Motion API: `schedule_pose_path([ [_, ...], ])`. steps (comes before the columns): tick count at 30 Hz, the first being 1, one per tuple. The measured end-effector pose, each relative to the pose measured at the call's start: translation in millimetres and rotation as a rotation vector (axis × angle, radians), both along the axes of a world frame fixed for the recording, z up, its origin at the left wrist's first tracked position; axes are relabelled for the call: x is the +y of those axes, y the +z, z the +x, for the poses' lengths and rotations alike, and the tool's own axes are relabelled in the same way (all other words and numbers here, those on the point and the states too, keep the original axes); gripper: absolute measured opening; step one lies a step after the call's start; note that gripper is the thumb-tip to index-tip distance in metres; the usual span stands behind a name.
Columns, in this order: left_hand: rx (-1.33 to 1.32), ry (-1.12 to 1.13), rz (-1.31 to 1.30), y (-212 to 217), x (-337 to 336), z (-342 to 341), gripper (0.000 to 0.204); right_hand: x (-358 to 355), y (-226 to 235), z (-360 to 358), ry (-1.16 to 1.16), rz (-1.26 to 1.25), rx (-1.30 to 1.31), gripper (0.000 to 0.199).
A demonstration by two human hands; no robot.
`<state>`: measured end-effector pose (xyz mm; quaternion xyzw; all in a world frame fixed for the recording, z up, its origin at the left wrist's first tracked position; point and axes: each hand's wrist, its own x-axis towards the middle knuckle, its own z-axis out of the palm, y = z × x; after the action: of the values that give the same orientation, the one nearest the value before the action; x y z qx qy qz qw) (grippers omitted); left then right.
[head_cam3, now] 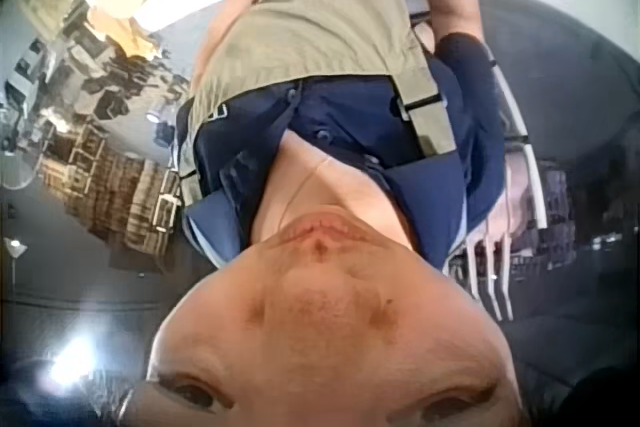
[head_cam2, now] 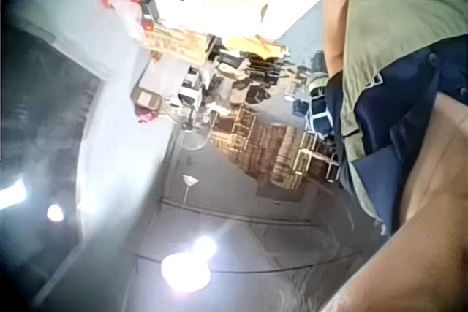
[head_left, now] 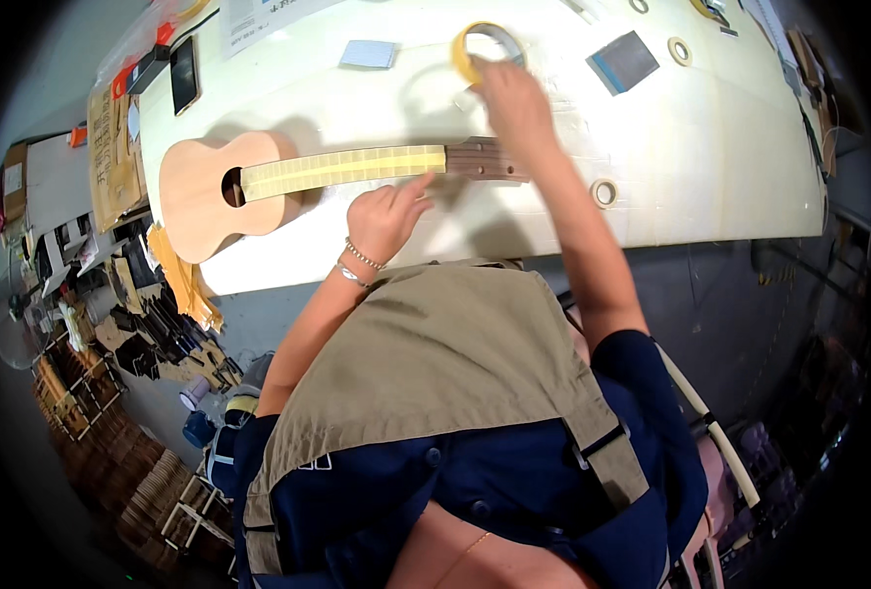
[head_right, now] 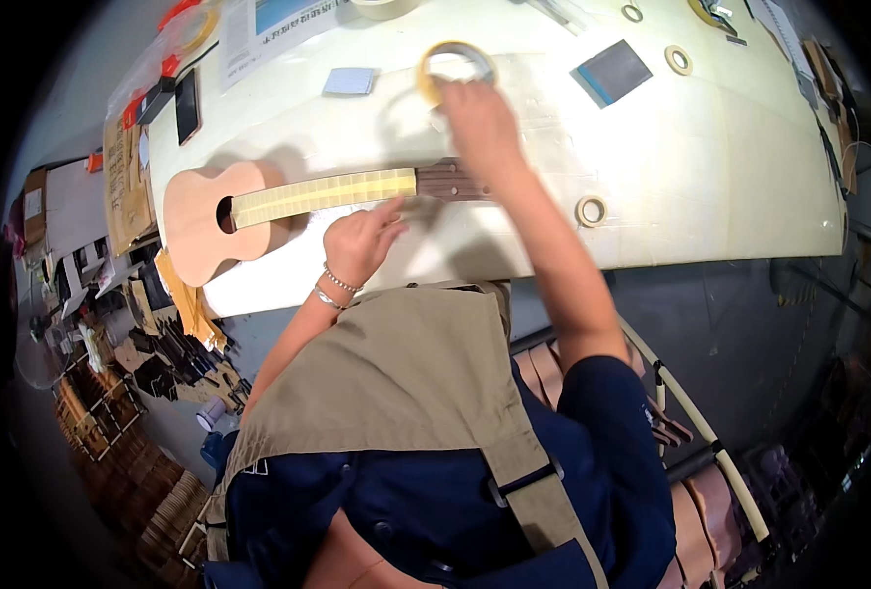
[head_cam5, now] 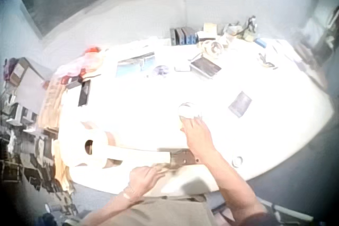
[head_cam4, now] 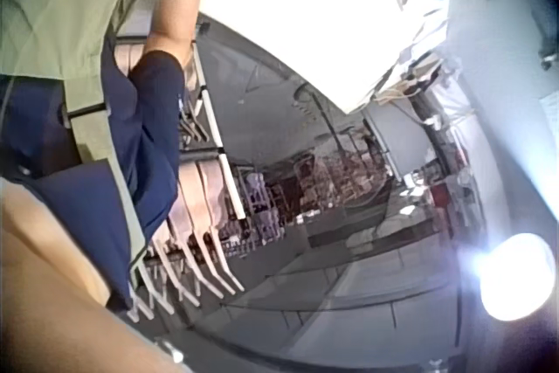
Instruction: The person assembles acoustic guitar bodies by applying masking tape to the neck and soundhole, wiping the surface with a cloth, and placing each completed unit on a rack. The person repeats this process for multiple guitar bodies in a workshop setting.
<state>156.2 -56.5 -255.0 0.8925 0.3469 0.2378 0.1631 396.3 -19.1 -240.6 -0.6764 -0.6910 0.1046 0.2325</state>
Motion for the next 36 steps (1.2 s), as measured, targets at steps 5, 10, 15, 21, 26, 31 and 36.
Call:
schedule_pose_path([
  [5, -0.026, -0.18, 0.193, 21.6, 10.9, 6.1, 0.045, 15.6, -25.4, 3.7, -0.117, 0.271, -0.096, 0.046],
  [10, 0.268, -0.095, 0.031, 24.1, 35.4, 30.8, 0.071, -26.3, -58.1, -53.1, -0.086, 0.173, 0.248, 0.045],
  [15, 0.335, 0.299, -0.06, -0.8, 91.7, -132.5, 0.062, -20.4, -40.0, -56.4, -0.066, 0.252, 0.177, 0.038],
  [21, 0.254, 0.768, -0.11, 15.3, 107.7, -233.5, 0.067, 78.5, -13.0, -87.5, 0.023, 0.173, 0.151, 0.038],
  [26, 0.178, 0.811, -0.062, 3.6, 105.5, -225.6, 0.063, 130.6, -29.5, -125.6, -0.01, -0.041, 0.001, 0.038],
  [31, 0.359, 0.862, 0.091, 5.8, 95.5, -215.3, 0.066, 75.2, 35.1, -210.3, 0.399, -0.018, 0.119, 0.035],
  [36, 0.299, 0.849, 0.028, 16.7, 96.0, -213.5, 0.065, 41.2, 21.6, -257.1, 0.634, 0.266, -0.143, 0.03],
])
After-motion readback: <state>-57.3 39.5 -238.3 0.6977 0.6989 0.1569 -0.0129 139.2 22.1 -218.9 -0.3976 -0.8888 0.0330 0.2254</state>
